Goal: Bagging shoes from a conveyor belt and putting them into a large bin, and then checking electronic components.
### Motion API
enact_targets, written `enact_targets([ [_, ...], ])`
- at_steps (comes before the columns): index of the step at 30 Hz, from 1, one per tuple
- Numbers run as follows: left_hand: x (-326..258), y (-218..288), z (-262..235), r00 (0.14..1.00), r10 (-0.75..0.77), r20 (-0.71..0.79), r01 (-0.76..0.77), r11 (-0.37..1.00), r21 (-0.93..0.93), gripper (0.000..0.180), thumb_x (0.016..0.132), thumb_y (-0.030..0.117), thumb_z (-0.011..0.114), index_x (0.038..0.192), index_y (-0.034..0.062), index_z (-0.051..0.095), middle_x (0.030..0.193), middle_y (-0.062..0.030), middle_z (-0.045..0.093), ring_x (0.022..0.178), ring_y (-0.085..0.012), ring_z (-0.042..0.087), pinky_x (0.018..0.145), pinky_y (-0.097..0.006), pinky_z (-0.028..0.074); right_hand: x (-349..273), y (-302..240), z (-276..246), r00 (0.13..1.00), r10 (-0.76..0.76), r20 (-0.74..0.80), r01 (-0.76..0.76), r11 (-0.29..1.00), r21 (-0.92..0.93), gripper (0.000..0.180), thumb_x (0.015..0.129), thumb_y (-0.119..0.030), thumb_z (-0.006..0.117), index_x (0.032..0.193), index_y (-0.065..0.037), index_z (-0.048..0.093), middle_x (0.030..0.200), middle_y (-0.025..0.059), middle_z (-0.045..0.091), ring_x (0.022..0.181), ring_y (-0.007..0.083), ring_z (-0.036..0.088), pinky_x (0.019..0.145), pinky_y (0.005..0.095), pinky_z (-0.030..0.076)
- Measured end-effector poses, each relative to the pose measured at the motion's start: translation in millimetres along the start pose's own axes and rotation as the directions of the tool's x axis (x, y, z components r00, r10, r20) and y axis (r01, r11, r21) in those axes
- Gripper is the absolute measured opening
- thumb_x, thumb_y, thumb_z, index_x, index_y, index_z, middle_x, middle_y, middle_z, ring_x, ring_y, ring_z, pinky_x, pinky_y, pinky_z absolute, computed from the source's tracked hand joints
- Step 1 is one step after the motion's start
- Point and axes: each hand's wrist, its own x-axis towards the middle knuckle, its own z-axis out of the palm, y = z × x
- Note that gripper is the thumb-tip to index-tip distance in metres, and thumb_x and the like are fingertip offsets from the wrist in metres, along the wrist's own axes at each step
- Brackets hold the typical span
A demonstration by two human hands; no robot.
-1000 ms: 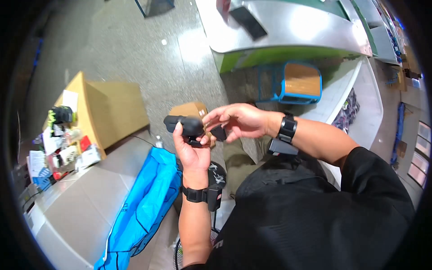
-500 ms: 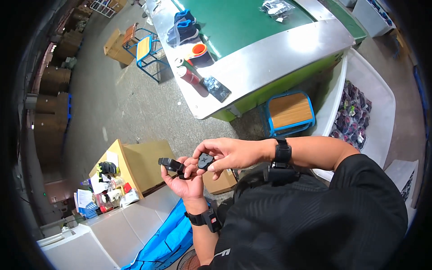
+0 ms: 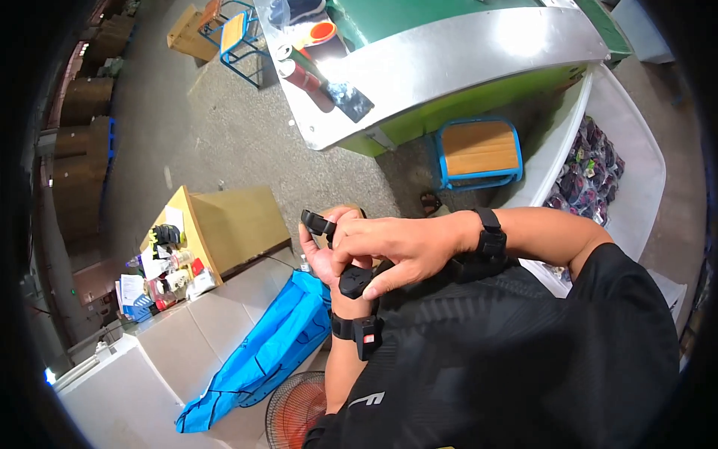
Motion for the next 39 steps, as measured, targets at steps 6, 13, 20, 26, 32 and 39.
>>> enact_targets([
  [6, 1, 8, -18, 1.0, 0.013, -0.02, -0.019, 0.956, -0.291, 0.042, 0.084, 0.028, 0.08, 0.096, 0.0028, 0.049, 0.088, -0.0079, 0.048, 0.071, -0.0149, 0.041, 0.058, -0.027, 0.041, 3, 3, 19, 0.945, 0.0, 0.326, -0.083, 0.967, 0.243, 0.036, 0.093, -0.016, 0.07, 0.125, -0.003, 0.059, 0.114, 0.0147, 0.064, 0.101, 0.0328, 0.062, 0.09, 0.0408, 0.05],
  [13, -6, 16, -21, 0.994, 0.105, 0.026, -0.092, 0.949, -0.3, 0.043, 0.083, 0.029, 0.08, 0.097, 0.0023, 0.05, 0.089, -0.0076, 0.048, 0.071, -0.0157, 0.042, 0.057, -0.027, 0.041, 15, -2, 27, 0.897, -0.096, 0.432, 0.0, 0.976, 0.218, 0.04, 0.096, -0.013, 0.066, 0.133, -0.001, 0.056, 0.118, 0.0168, 0.063, 0.103, 0.0367, 0.063, 0.086, 0.0443, 0.052],
  [20, -10, 25, -22, 0.975, 0.216, 0.049, -0.19, 0.929, -0.318, 0.042, 0.083, 0.028, 0.08, 0.099, 0.0019, 0.052, 0.09, -0.0074, 0.049, 0.071, -0.0157, 0.042, 0.059, -0.028, 0.042, 17, -9, 30, 0.883, 0.009, 0.469, -0.056, 0.995, 0.087, 0.048, 0.094, -0.019, 0.07, 0.136, 0.0, 0.056, 0.109, 0.0166, 0.062, 0.097, 0.0362, 0.065, 0.079, 0.0431, 0.055],
  [26, -2, 42, -22, 0.956, 0.293, 0.03, -0.264, 0.899, -0.35, 0.039, 0.082, 0.026, 0.08, 0.098, 0.0023, 0.053, 0.088, -0.0073, 0.049, 0.072, -0.0163, 0.043, 0.059, -0.028, 0.042, 22, -11, 37, 0.912, 0.046, 0.407, -0.041, 0.999, -0.02, 0.06, 0.086, -0.03, 0.076, 0.135, -0.001, 0.054, 0.108, 0.0168, 0.057, 0.095, 0.0374, 0.063, 0.077, 0.0448, 0.054],
  [32, 18, 95, -4, 0.9, 0.427, 0.088, -0.355, 0.835, -0.419, 0.035, 0.079, 0.022, 0.08, 0.097, 0.0029, 0.057, 0.087, -0.0071, 0.049, 0.073, -0.017, 0.044, 0.058, -0.029, 0.041, 45, -8, 52, 0.949, 0.081, 0.306, -0.036, 0.988, -0.15, 0.079, 0.077, -0.035, 0.083, 0.137, 0.003, 0.047, 0.12, 0.0191, 0.051, 0.108, 0.0408, 0.058, 0.086, 0.047, 0.052],
  [39, 39, 142, 39, 0.75, 0.652, 0.114, -0.537, 0.7, -0.471, 0.037, 0.081, 0.028, 0.075, 0.103, 0.0051, 0.057, 0.087, -0.0079, 0.047, 0.072, -0.02, 0.046, 0.056, -0.03, 0.041, 83, 3, 61, 0.989, -0.012, 0.15, 0.054, 0.958, -0.283, 0.109, 0.074, -0.046, 0.085, 0.148, 0.011, 0.03, 0.136, 0.0302, 0.043, 0.12, 0.0457, 0.05, 0.103, 0.0474, 0.045],
])
